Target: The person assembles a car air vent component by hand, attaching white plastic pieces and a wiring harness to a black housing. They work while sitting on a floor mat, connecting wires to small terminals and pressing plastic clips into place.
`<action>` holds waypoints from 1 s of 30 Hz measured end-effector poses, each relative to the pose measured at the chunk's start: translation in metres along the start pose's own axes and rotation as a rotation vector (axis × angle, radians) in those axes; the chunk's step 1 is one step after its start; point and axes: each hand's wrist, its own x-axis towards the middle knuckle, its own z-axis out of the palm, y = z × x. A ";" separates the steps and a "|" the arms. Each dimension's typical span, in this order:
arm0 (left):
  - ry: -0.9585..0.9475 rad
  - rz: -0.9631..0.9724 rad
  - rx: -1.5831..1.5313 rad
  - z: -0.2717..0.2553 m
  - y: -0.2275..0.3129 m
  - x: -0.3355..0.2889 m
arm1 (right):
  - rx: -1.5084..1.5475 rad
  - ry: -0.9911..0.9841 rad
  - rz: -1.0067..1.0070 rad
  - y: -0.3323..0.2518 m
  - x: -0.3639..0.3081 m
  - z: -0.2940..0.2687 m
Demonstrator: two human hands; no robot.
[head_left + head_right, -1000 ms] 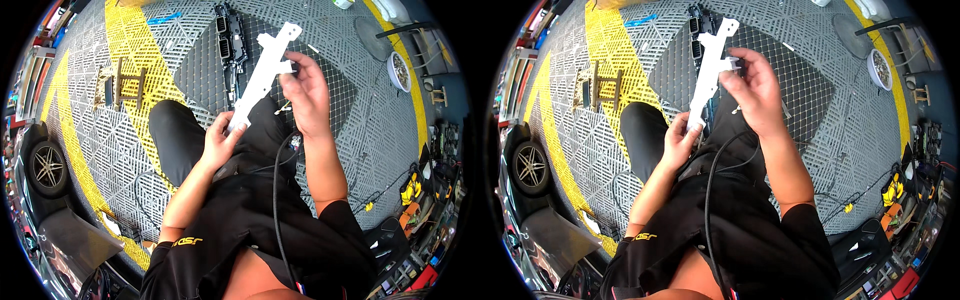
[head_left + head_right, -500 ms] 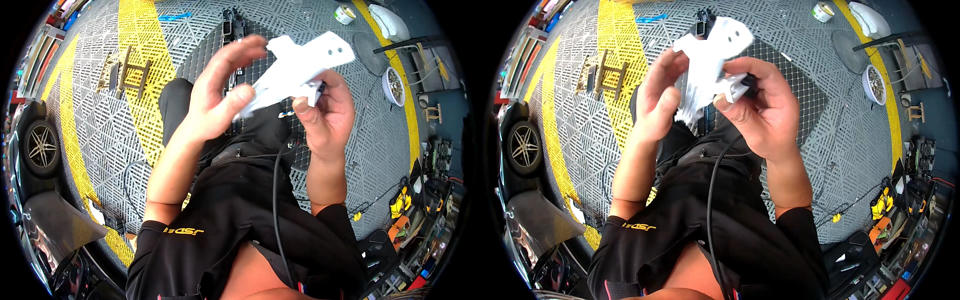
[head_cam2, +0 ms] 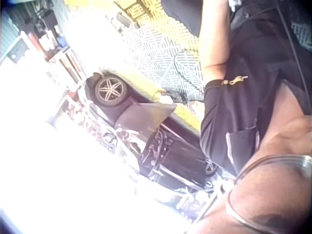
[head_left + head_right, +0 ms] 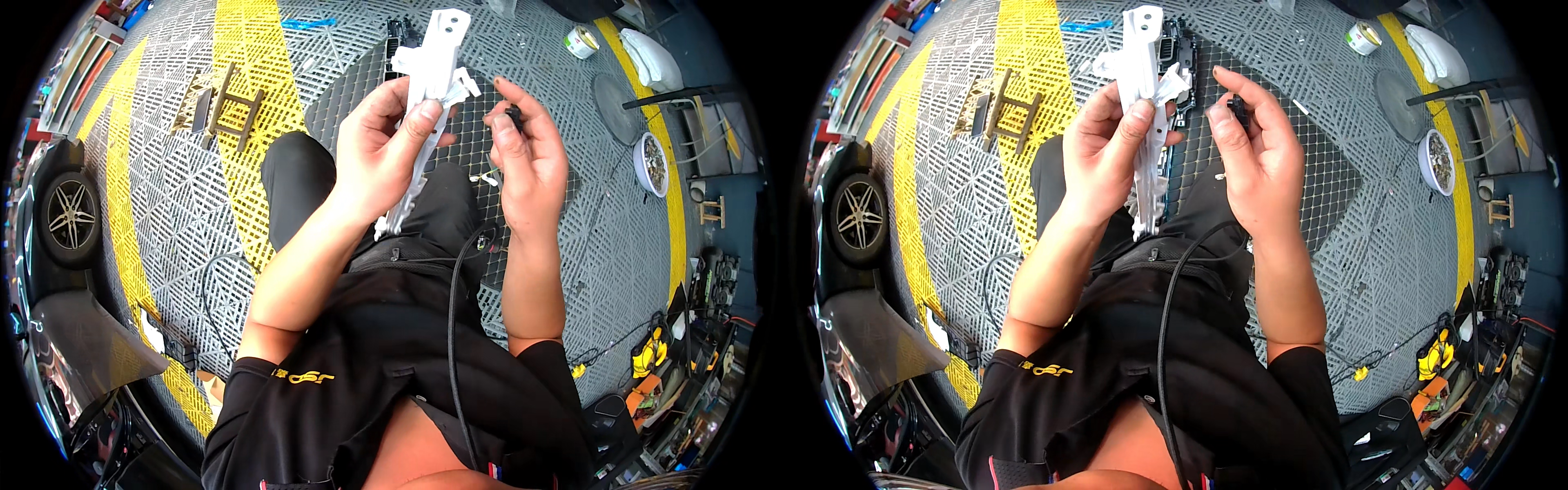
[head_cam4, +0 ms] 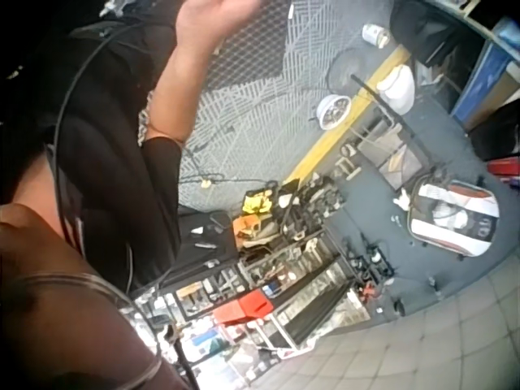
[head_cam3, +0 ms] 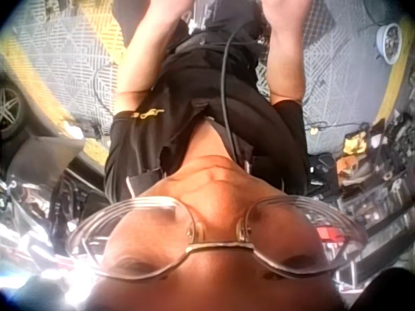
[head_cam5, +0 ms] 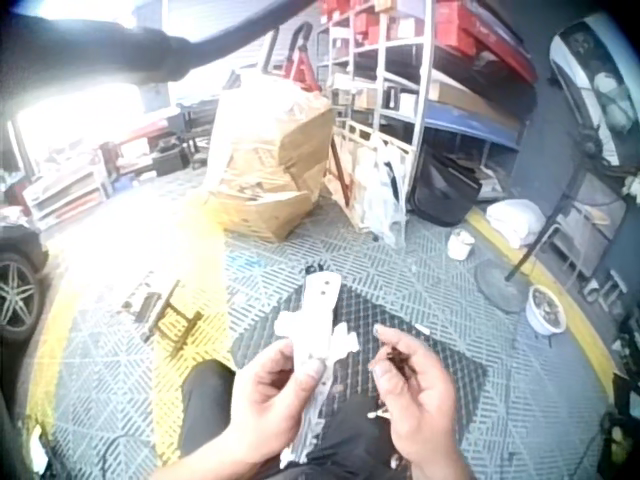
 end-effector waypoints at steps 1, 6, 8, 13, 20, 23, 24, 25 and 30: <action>0.009 -0.001 0.002 -0.001 0.001 0.000 | -0.006 -0.012 -0.007 -0.002 0.003 0.002; 0.018 -0.027 -0.068 -0.007 0.006 0.003 | 0.096 -0.056 -0.033 -0.005 0.019 0.011; 0.047 -0.044 -0.087 -0.009 0.007 0.005 | 0.049 -0.045 -0.088 -0.003 0.026 0.016; 0.051 -0.073 0.010 -0.009 0.008 0.009 | -0.135 -0.058 -0.149 -0.001 0.039 0.018; -0.007 -0.074 -0.038 -0.006 0.009 0.016 | -0.110 -0.005 -0.136 -0.003 0.041 0.014; -0.012 -0.084 -0.134 -0.008 0.007 0.018 | -0.103 -0.019 -0.177 -0.004 0.042 0.014; -0.013 -0.113 -0.150 -0.010 0.006 0.019 | -0.088 -0.025 -0.154 -0.004 0.042 0.014; -0.022 -0.122 -0.175 -0.012 0.004 0.021 | -0.060 -0.024 -0.130 -0.005 0.042 0.014; -0.116 -0.152 -0.289 -0.026 0.001 0.032 | 0.035 -0.012 -0.095 -0.007 0.039 0.017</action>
